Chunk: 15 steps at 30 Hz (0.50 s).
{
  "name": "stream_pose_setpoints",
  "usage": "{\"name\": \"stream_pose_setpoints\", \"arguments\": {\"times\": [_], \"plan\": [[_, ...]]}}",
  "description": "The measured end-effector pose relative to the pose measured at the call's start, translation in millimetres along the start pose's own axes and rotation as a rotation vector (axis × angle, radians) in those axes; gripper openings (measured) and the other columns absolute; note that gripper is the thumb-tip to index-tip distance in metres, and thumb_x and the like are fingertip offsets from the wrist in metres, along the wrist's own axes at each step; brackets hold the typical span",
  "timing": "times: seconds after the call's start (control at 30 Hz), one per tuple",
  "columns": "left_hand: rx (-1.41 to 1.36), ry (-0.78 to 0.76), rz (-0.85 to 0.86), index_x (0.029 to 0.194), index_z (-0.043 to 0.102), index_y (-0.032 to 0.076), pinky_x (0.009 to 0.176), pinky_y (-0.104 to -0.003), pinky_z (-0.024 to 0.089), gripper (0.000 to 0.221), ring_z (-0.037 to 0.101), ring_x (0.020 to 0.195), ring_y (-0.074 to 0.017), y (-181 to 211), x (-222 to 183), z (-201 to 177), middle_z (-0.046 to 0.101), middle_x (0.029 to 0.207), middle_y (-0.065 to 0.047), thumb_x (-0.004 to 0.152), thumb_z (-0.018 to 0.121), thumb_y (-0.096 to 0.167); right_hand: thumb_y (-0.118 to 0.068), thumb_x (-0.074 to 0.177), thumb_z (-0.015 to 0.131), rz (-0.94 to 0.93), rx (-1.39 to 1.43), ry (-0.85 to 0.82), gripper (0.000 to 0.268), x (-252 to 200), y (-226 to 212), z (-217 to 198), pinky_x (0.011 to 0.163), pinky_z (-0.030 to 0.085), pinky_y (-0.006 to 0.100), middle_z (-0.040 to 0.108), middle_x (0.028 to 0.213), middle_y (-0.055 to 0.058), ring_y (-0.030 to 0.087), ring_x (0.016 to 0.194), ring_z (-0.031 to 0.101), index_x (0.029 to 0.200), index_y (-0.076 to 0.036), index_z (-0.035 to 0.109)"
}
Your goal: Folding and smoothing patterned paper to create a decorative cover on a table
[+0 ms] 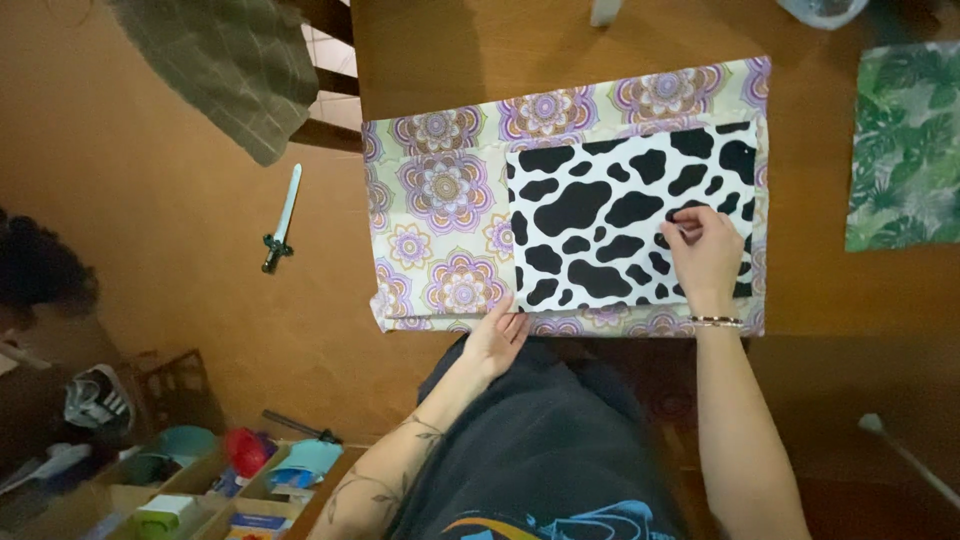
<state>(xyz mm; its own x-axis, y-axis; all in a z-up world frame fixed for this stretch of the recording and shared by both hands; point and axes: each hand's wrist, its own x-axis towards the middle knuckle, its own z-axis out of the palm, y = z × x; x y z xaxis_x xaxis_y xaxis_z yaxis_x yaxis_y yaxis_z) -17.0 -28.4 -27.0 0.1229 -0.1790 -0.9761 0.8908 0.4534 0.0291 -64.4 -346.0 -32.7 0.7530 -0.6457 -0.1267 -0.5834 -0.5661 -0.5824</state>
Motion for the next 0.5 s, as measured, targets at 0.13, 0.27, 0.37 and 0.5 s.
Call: {"name": "stream_pose_setpoints", "arguments": {"times": [0.13, 0.27, 0.37, 0.5], "plan": [[0.048, 0.006, 0.066, 0.125, 0.053, 0.003, 0.109, -0.035, 0.047, 0.057, 0.055, 0.115, -0.0202, -10, 19, 2, 0.051, 0.115, -0.004, 0.083, 0.087, 0.021, -0.015, 0.086, 0.088, -0.189, -0.136, 0.071, 0.026, 26, -39, 4, 0.084, 0.053, 0.039, 0.061, 0.099, 0.009, 0.03, 0.091, 0.067, 0.106, -0.007, 0.073], [0.065, 0.049, 0.102, 0.123, 0.043, 0.001, 0.106, -0.038, 0.047, 0.064, 0.053, 0.109, -0.0218, -8, 5, 13, 0.047, 0.114, -0.008, 0.081, 0.089, 0.017, -0.009, 0.088, 0.083, -0.438, 0.074, -0.004, 0.023, 63, -89, 47, 0.086, 0.05, 0.043, 0.063, 0.095, 0.011, 0.034, 0.094, 0.064, 0.107, -0.008, 0.071], [0.075, 0.098, 0.122, 0.113, 0.055, 0.007, 0.101, -0.035, 0.051, 0.045, 0.06, 0.104, -0.0212, -12, 12, 12, 0.06, 0.111, -0.007, 0.08, 0.085, 0.016, -0.013, 0.094, 0.075, -0.462, 0.133, -0.184, 0.018, 93, -140, 69, 0.098, 0.043, 0.047, 0.065, 0.105, 0.01, 0.032, 0.107, 0.06, 0.111, -0.01, 0.069], [0.095, 0.185, 0.125, 0.106, 0.065, 0.01, 0.093, -0.033, 0.058, 0.033, 0.067, 0.097, -0.0198, -9, 4, 20, 0.072, 0.105, -0.007, 0.078, 0.082, 0.013, -0.022, 0.095, 0.071, -0.37, 0.094, -0.381, 0.025, 133, -174, 105, 0.094, 0.043, 0.039, 0.066, 0.113, 0.007, 0.023, 0.108, 0.056, 0.118, -0.012, 0.065]]}}
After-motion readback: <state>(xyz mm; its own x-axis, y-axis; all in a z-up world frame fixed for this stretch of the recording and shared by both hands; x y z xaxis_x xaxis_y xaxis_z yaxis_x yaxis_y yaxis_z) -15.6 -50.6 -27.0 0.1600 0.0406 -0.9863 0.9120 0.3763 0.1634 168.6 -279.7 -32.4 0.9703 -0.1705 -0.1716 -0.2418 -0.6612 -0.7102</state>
